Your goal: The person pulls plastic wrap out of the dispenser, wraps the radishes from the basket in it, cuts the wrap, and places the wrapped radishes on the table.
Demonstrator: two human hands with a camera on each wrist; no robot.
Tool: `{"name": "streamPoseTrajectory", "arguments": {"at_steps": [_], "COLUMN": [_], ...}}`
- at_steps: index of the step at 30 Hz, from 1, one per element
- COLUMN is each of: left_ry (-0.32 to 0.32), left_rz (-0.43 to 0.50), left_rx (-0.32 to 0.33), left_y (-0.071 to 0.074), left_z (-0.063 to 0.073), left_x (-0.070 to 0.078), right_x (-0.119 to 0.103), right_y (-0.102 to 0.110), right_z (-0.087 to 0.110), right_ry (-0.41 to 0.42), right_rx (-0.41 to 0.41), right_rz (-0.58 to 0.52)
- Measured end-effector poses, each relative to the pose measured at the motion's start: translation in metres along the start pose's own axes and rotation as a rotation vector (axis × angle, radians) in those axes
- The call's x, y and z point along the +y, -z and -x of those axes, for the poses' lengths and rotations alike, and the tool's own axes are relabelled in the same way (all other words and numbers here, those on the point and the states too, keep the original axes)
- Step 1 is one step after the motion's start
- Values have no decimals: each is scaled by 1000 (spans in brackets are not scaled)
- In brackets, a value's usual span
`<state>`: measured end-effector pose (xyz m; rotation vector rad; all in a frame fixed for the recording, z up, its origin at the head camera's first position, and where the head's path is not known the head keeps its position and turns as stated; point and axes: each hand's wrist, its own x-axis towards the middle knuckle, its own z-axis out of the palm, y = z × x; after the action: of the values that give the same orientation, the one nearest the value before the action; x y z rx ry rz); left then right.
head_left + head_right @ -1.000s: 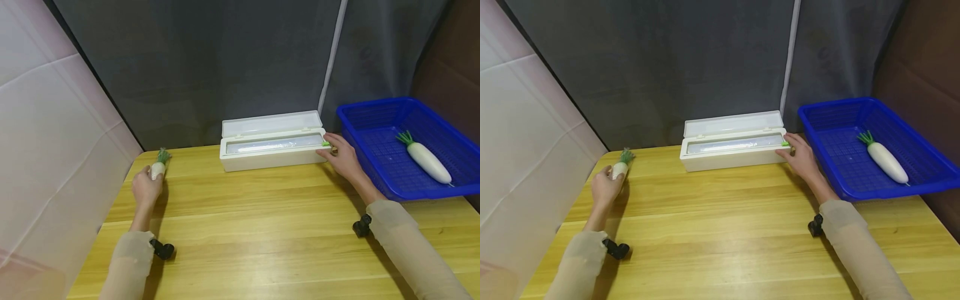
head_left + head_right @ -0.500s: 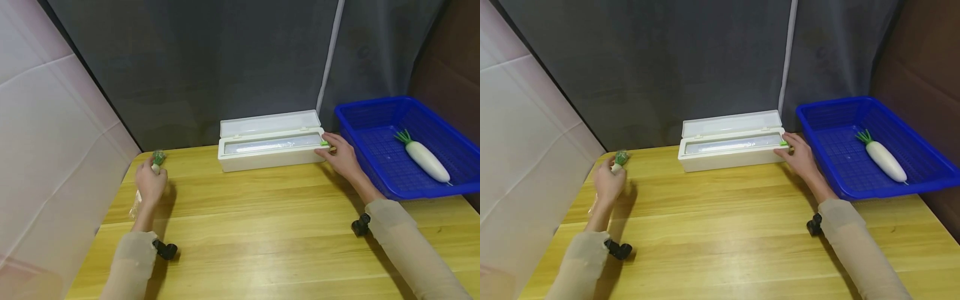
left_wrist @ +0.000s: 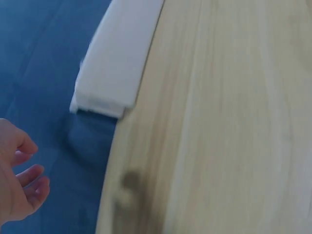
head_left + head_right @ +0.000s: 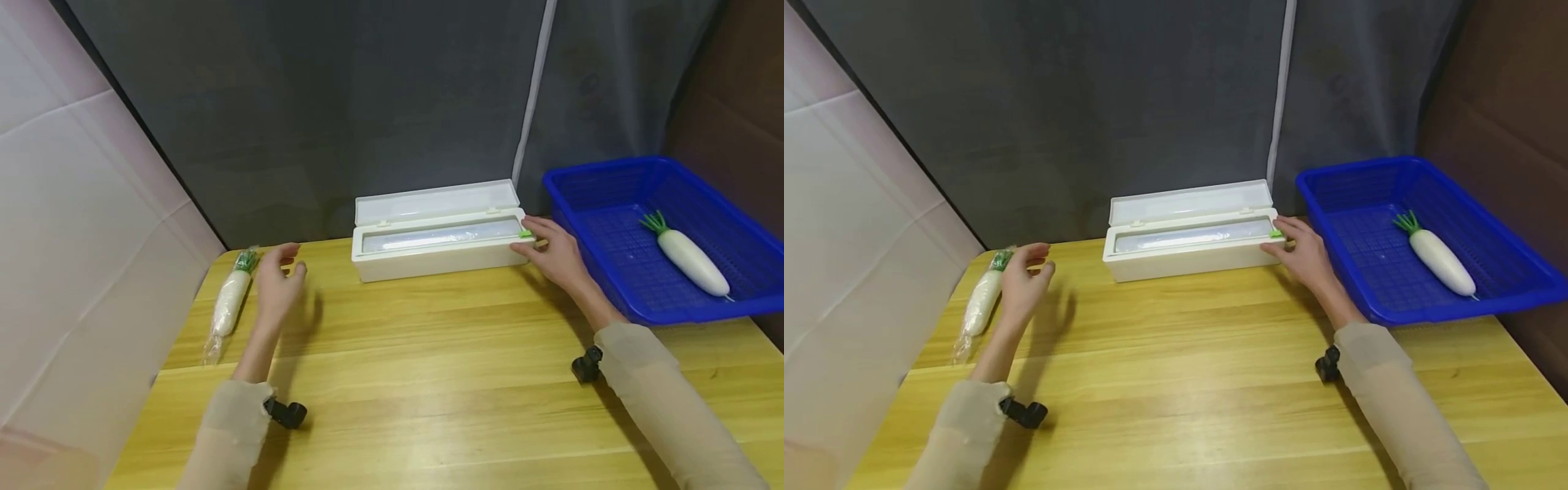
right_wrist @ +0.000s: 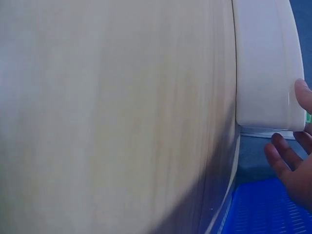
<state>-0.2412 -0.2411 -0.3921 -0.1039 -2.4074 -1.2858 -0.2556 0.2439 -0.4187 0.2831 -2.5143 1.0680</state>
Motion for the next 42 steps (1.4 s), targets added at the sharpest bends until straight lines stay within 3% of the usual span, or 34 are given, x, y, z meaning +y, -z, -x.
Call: {"name": "streamPoseTrajectory", "arguments": {"at_steps": [12,22,28,42], "left_ry": [-126,-205,-256,-292], "left_rz": [59,113,98,134], "left_rx": [-100,-202,-226,-326], "left_y": [-38,-77,-98,-145], "left_z": [5,8,9,6], "left_x": [47,70,82,113], "right_x": [0,1,1,3], "right_y": [6,7,7,7], "right_z": [2,3,4,6], "right_ry": [-22,-13,-31,-31], "right_rx": [6,9,8,37], "right_rz": [34,39,49,83]}}
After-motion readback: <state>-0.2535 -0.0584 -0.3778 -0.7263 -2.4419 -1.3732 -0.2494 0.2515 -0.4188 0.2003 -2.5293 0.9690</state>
